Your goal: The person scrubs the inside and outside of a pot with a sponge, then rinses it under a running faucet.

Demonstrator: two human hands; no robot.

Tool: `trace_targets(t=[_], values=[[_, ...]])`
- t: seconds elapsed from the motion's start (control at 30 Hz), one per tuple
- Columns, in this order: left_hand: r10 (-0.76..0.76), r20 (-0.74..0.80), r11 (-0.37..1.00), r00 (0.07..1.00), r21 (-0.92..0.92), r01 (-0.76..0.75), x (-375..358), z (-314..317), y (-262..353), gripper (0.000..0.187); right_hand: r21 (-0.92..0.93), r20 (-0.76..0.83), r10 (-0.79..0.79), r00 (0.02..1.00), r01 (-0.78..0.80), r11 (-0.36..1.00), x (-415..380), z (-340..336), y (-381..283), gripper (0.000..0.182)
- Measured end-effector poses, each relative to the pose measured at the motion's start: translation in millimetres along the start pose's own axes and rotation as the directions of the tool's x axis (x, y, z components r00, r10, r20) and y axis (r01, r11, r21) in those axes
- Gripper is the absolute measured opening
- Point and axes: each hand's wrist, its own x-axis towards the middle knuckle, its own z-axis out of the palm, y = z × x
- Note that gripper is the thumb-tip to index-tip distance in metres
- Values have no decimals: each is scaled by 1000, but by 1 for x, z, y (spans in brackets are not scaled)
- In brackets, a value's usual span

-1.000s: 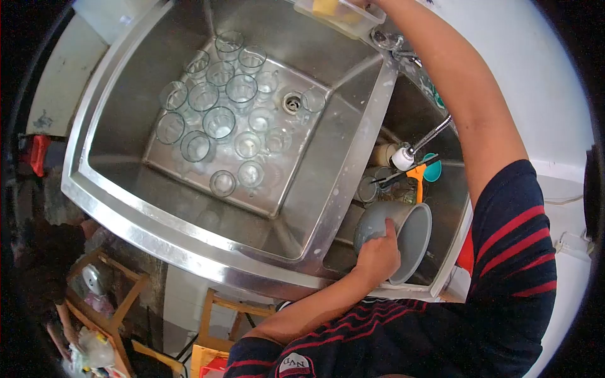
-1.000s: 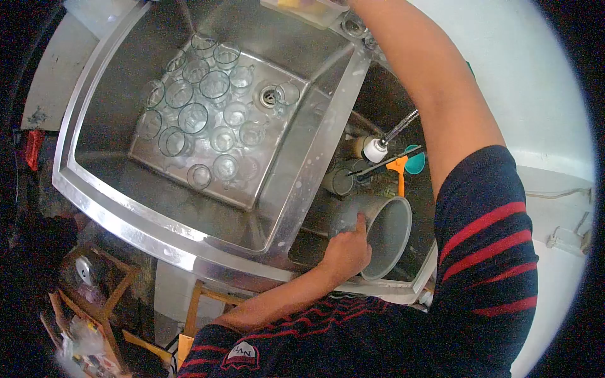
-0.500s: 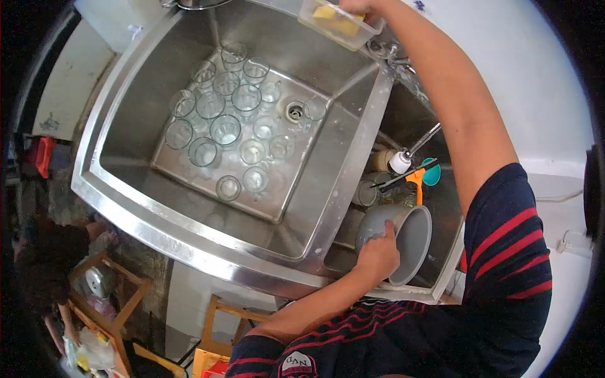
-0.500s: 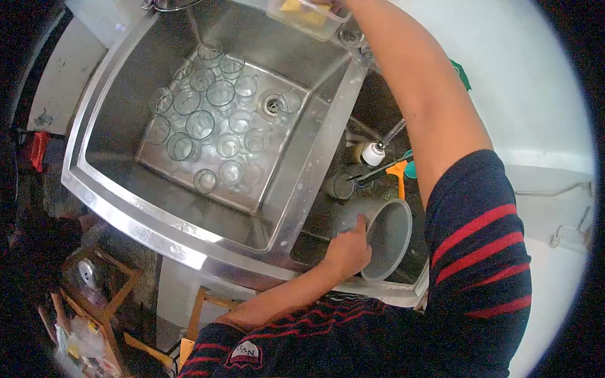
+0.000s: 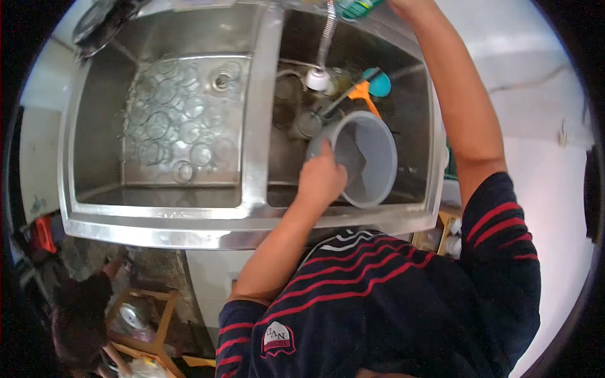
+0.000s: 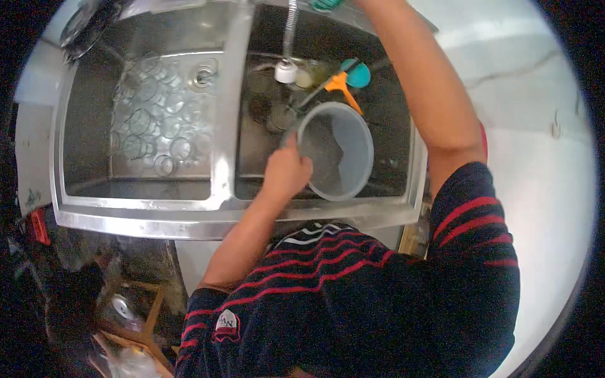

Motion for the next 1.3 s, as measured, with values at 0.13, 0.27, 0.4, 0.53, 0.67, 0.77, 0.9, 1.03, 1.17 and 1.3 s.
trace_targets(t=[0.13, 0.27, 0.4, 0.53, 0.67, 0.77, 0.9, 1.03, 1.17, 1.3], values=[[55, -49, 997, 997, -50, -57, -2, -2, -2, 62, 183, 28, 255, 966, -256, 949, -155, -52, 37, 39], [94, -121, 993, 988, -54, -101, -7, -9, 18, 58, 367, 152, 352, 923, -384, 847, -271, -33, 78, 31], [104, -155, 987, 983, -105, -121, -22, -13, 70, 55, -174, 65, 262, 963, -248, 953, -309, 15, 112, 32], [210, -241, 976, 947, 114, -188, -47, 1, 108, 51, -182, 175, 281, 944, -249, 951, -306, 51, 117, 29], [-24, -248, 988, 969, -151, -14, -75, -19, 115, 41, -54, 373, -82, 924, 110, 992, -332, 34, 76, 30], [-125, -285, 970, 950, -235, 57, -108, -28, 116, 35, -58, 511, -250, 822, 323, 945, -356, 6, 65, 29], [-130, -299, 927, 945, -376, 9, -134, -16, 97, 35, -205, 664, -96, 742, 303, 931, -363, -13, 52, 25], [-107, -306, 893, 946, -447, -44, -150, -15, 87, 37, -287, 664, -69, 745, 339, 896, -367, -12, 38, 19], [-64, -297, 877, 953, -473, -89, -151, -15, 67, 38, -349, 594, -92, 799, 360, 865, -373, -5, 33, 14], [-54, -243, 835, 969, -543, -89, -153, -19, 64, 35, -359, 562, -147, 814, 401, 843, -375, -3, 26, 13]])
